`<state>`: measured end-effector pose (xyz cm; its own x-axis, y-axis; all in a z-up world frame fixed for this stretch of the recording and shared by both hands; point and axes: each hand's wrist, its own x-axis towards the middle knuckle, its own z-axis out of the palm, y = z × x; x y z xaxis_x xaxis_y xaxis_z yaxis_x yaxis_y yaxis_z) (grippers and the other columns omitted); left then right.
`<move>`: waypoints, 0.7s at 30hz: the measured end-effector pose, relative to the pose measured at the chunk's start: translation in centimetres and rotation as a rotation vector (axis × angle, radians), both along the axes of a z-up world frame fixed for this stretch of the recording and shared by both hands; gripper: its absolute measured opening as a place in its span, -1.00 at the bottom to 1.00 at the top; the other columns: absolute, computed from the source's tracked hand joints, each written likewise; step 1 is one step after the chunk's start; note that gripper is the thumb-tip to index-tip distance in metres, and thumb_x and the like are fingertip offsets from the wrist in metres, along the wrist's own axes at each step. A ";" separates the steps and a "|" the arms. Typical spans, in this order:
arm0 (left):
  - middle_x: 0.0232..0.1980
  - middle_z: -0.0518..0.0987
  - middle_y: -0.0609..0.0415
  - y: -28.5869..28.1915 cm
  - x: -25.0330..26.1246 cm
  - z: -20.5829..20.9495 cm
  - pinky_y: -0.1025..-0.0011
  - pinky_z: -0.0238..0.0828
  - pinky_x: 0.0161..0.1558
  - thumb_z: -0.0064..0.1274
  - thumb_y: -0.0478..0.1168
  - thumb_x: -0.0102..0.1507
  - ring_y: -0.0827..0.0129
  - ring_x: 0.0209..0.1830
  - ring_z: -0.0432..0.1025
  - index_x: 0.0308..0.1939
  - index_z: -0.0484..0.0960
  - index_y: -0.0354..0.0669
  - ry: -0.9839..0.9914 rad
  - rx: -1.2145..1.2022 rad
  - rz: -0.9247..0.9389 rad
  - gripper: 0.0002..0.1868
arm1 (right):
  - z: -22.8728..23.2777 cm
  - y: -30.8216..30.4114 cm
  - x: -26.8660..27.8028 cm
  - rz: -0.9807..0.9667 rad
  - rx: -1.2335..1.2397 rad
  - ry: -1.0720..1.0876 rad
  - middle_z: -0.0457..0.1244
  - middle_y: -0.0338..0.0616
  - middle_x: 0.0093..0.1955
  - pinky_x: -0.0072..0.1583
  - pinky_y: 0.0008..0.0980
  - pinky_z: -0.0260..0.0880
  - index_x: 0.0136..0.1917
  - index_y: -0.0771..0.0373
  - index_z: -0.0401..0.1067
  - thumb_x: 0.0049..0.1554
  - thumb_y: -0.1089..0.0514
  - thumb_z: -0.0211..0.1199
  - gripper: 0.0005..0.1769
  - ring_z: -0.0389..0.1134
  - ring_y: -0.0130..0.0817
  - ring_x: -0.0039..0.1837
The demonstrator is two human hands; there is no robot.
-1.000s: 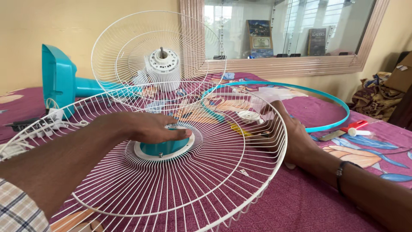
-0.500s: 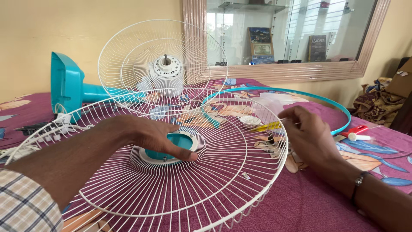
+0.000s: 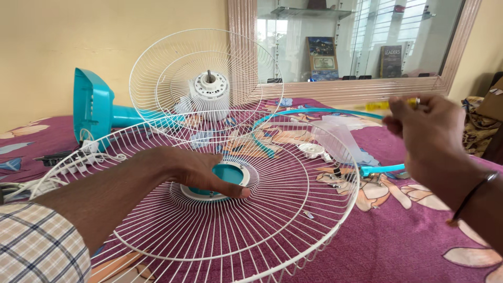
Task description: The person uses a screwdriver to remove screws and detach the internal switch and motor from the back housing of a teal electric fan. They then place the housing aside and begin attaching the front wire cage to the fan blade assembly.
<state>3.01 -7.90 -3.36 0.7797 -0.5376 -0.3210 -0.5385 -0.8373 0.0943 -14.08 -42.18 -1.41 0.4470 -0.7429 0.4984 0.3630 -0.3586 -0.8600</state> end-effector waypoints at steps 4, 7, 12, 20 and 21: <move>0.61 0.02 -0.40 0.5 -0.5 0.8 -0.24 0.18 0.43 -0.15 0.78 -0.30 -0.28 0.58 0.09 0.64 -0.17 -0.12 0.000 0.009 0.000 0.64 | 3.4 2.7 0.3 0.148 -0.070 -0.006 0.35 -0.06 -0.04 0.08 -0.47 0.51 0.08 0.38 0.44 0.24 0.14 0.31 -0.74 0.42 -0.41 -0.06; 0.65 -0.12 -0.35 1.7 -0.5 2.0 -0.24 -0.08 0.52 0.04 0.69 -0.27 -0.22 0.65 -0.13 0.64 -0.20 -0.09 0.059 -0.072 0.040 0.61 | 5.5 5.0 1.2 0.249 -0.132 -0.037 0.35 -0.07 -0.01 0.11 -0.48 0.48 0.11 0.41 0.44 0.25 0.13 0.30 -0.71 0.40 -0.42 -0.03; 0.66 -0.10 -0.29 4.8 -0.1 3.8 -0.15 -0.22 0.57 0.24 0.54 -0.21 -0.08 0.70 -0.20 0.61 -0.06 -0.14 0.060 -0.197 0.074 0.52 | 8.4 8.3 3.9 0.365 -0.266 -0.042 0.36 -0.10 -0.01 0.12 -0.43 0.49 0.12 0.37 0.41 0.29 0.06 0.26 -0.69 0.41 -0.40 0.00; 0.67 0.05 -0.04 6.4 -0.6 6.1 -0.16 -0.08 0.56 0.27 0.43 -0.16 0.00 0.69 -0.08 0.60 0.11 0.18 -0.111 -0.144 0.121 0.31 | 9.7 13.6 10.4 0.580 -0.451 -0.057 0.38 0.00 -0.01 0.07 -0.24 0.50 0.01 0.27 0.31 0.28 0.00 0.20 -0.72 0.47 -0.31 0.00; 0.68 0.02 0.01 6.3 -0.7 6.0 -0.17 -0.08 0.56 0.26 0.46 -0.15 0.02 0.69 -0.10 0.59 0.13 0.23 -0.116 -0.147 0.123 0.29 | 9.1 14.2 10.9 0.579 -0.427 -0.006 0.38 0.01 -0.02 0.09 -0.25 0.51 0.02 0.28 0.31 0.28 0.00 0.19 -0.71 0.48 -0.31 0.00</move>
<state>2.26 -1.62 2.62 0.8693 -0.4709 -0.1503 -0.4479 -0.8790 0.1635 -3.16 -28.03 7.68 0.7065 -0.1274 0.6961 0.6010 -0.4113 -0.6853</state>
